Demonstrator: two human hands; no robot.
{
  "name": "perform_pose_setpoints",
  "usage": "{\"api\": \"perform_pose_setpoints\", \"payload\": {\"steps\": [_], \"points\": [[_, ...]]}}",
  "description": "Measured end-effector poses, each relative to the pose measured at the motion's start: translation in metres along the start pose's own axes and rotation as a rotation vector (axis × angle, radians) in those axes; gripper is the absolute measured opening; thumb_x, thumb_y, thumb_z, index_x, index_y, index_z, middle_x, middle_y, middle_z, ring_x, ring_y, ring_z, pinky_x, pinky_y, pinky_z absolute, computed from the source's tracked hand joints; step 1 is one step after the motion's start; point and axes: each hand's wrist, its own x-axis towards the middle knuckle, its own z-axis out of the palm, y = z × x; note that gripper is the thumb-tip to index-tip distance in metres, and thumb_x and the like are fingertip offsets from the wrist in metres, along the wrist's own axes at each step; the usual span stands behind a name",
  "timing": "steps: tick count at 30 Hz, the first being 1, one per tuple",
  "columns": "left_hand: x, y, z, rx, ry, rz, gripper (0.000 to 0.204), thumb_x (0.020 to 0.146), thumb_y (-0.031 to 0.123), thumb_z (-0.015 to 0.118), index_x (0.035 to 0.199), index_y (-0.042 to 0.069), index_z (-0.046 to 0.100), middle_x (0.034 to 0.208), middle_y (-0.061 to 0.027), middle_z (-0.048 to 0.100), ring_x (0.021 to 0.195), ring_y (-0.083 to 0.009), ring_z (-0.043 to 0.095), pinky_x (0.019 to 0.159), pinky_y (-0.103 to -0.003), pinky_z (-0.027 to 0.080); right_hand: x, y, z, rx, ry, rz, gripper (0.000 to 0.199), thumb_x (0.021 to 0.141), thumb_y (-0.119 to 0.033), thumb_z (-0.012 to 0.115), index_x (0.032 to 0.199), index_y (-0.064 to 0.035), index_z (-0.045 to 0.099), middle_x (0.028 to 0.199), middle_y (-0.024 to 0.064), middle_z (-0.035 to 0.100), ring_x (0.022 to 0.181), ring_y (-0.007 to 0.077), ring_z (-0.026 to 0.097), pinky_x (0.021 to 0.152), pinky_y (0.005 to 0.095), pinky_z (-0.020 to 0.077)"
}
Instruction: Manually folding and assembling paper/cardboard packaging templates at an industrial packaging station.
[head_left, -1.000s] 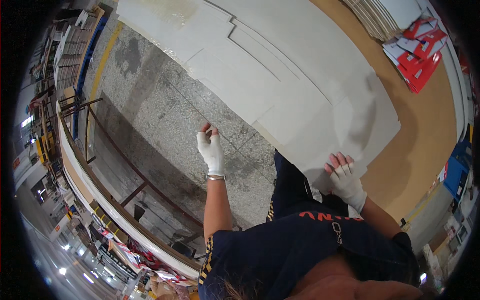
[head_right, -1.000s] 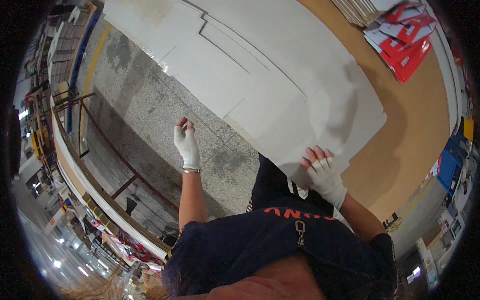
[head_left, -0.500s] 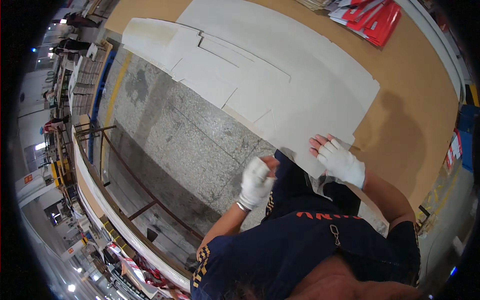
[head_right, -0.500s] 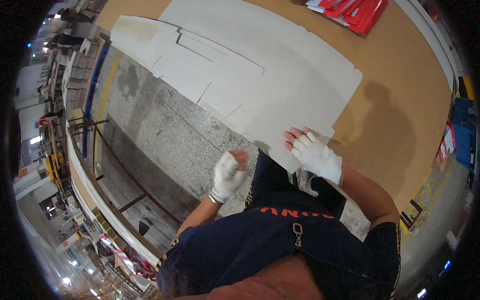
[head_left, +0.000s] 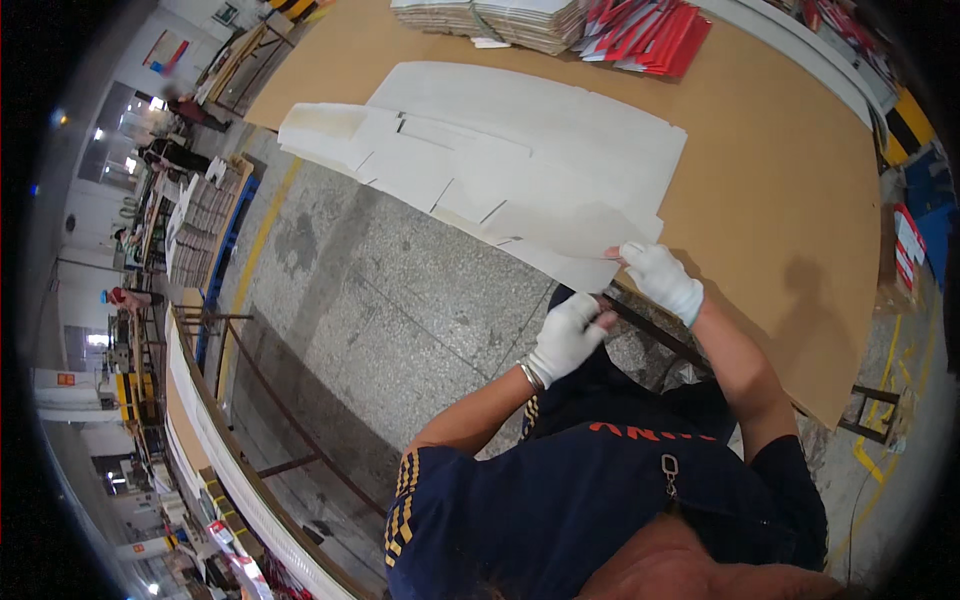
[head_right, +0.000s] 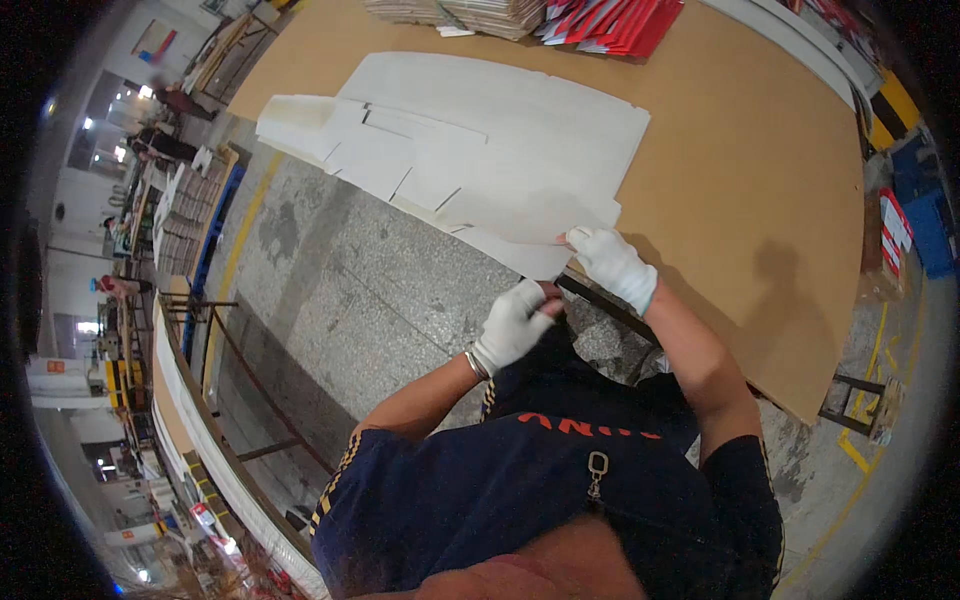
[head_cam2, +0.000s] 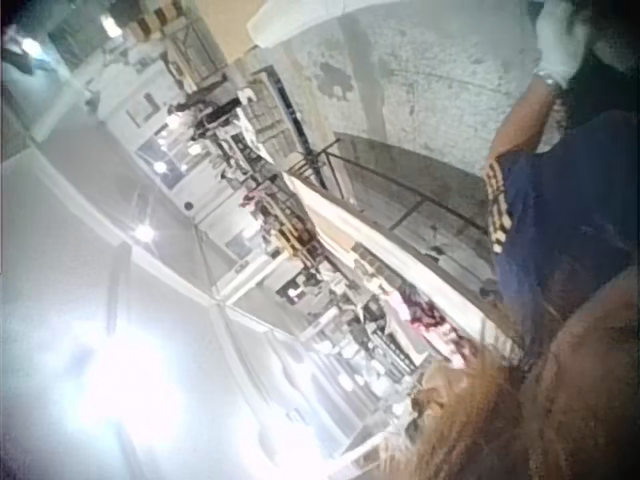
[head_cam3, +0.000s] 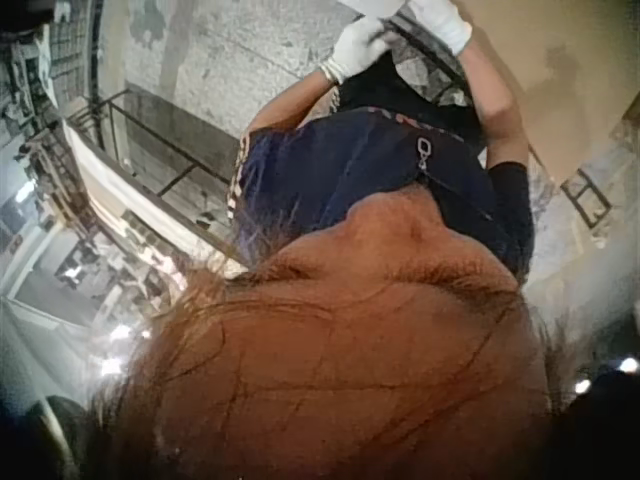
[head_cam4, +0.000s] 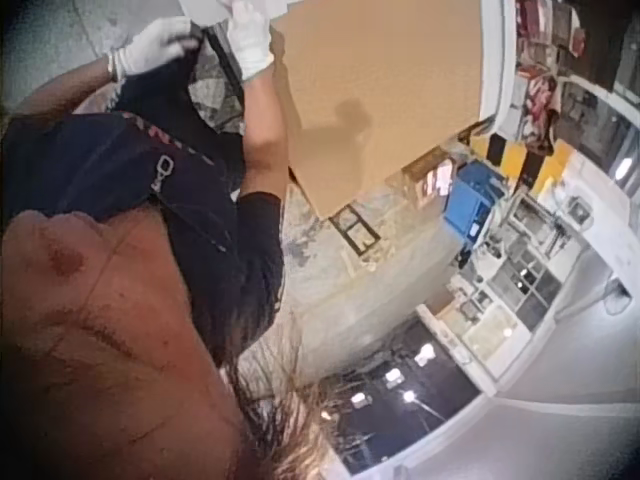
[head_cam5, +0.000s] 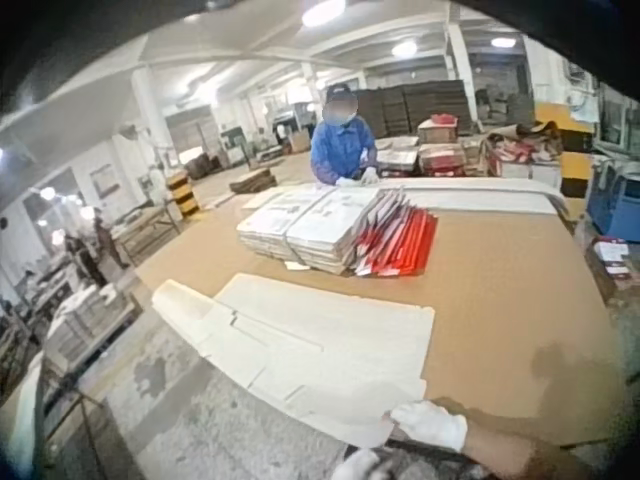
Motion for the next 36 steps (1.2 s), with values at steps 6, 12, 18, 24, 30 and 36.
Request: {"api": "perform_pose_setpoints", "payload": {"steps": [6, 12, 18, 24, 30, 36], "points": [[0.022, 0.001, 0.008, -1.244, 0.273, -0.527, 0.028, 0.098, 0.018, 0.05, 0.118, -0.001, 0.054, 0.114, -0.0113, 0.064, 0.097, -0.0205, 0.064, 0.079, -0.034, 0.054, -0.004, 0.009, 0.01, -0.216, -0.047, -0.079, 0.019, 0.082, -0.007, 0.06, 0.101, -0.0048, 0.062, 0.093, 0.0151, 0.065, 0.086, 0.0303, 0.066, 0.074, 0.0371, 0.0543], [0.014, -0.04, 0.036, -1.271, 0.311, -0.437, 0.018, 0.097, 0.012, 0.05, 0.106, -0.001, 0.057, 0.103, -0.0106, 0.063, 0.091, -0.0182, 0.064, 0.079, -0.032, 0.054, -0.002, 0.0, -0.004, -0.183, -0.277, -0.099, 0.04, 0.079, -0.027, 0.07, 0.107, 0.0001, 0.061, 0.113, 0.0161, 0.062, 0.105, 0.0321, 0.061, 0.086, 0.0374, 0.0515], [0.015, -0.047, 0.045, -1.273, 0.286, -0.356, 0.017, 0.097, 0.008, 0.048, 0.108, -0.001, 0.057, 0.097, -0.0074, 0.063, 0.085, -0.015, 0.062, 0.08, -0.031, 0.053, 0.008, -0.024, -0.015, -0.197, -0.383, 0.132, 0.064, 0.072, -0.043, 0.075, 0.116, 0.0013, 0.059, 0.126, 0.0191, 0.056, 0.118, 0.0338, 0.053, 0.097, 0.0379, 0.0462], [0.017, -0.046, 0.045, -1.291, 0.328, -0.346, 0.01, 0.094, 0.004, 0.049, 0.092, 0.001, 0.059, 0.088, -0.0013, 0.061, 0.076, -0.0091, 0.058, 0.068, -0.024, 0.05, 0.015, -0.035, -0.012, -0.324, -0.418, 0.115, 0.055, 0.076, -0.034, 0.072, 0.116, 0.0013, 0.06, 0.127, 0.0174, 0.056, 0.118, 0.031, 0.054, 0.097, 0.0372, 0.0465], [0.019, -0.029, 0.042, -1.189, 0.402, -0.422, 0.017, 0.094, 0.01, 0.052, 0.084, -0.002, 0.058, 0.078, -0.0051, 0.061, 0.068, -0.012, 0.06, 0.058, -0.024, 0.047, 0.007, -0.013, 0.0, -0.364, -0.272, -0.011, 0.042, 0.076, -0.007, 0.064, 0.117, -0.0019, 0.059, 0.123, 0.0139, 0.059, 0.111, 0.0285, 0.059, 0.092, 0.0364, 0.0501], [0.024, -0.021, 0.046, -1.166, 0.453, -0.574, 0.012, 0.09, 0.009, 0.051, 0.085, 0.001, 0.059, 0.082, -0.0058, 0.058, 0.066, -0.0144, 0.057, 0.064, -0.035, 0.057, 0.029, -0.03, -0.066, -0.114, 0.183, 0.115, 0.037, 0.076, 0.004, 0.054, 0.111, -0.0055, 0.064, 0.101, 0.017, 0.066, 0.099, 0.0289, 0.064, 0.085, 0.033, 0.0503]]}}
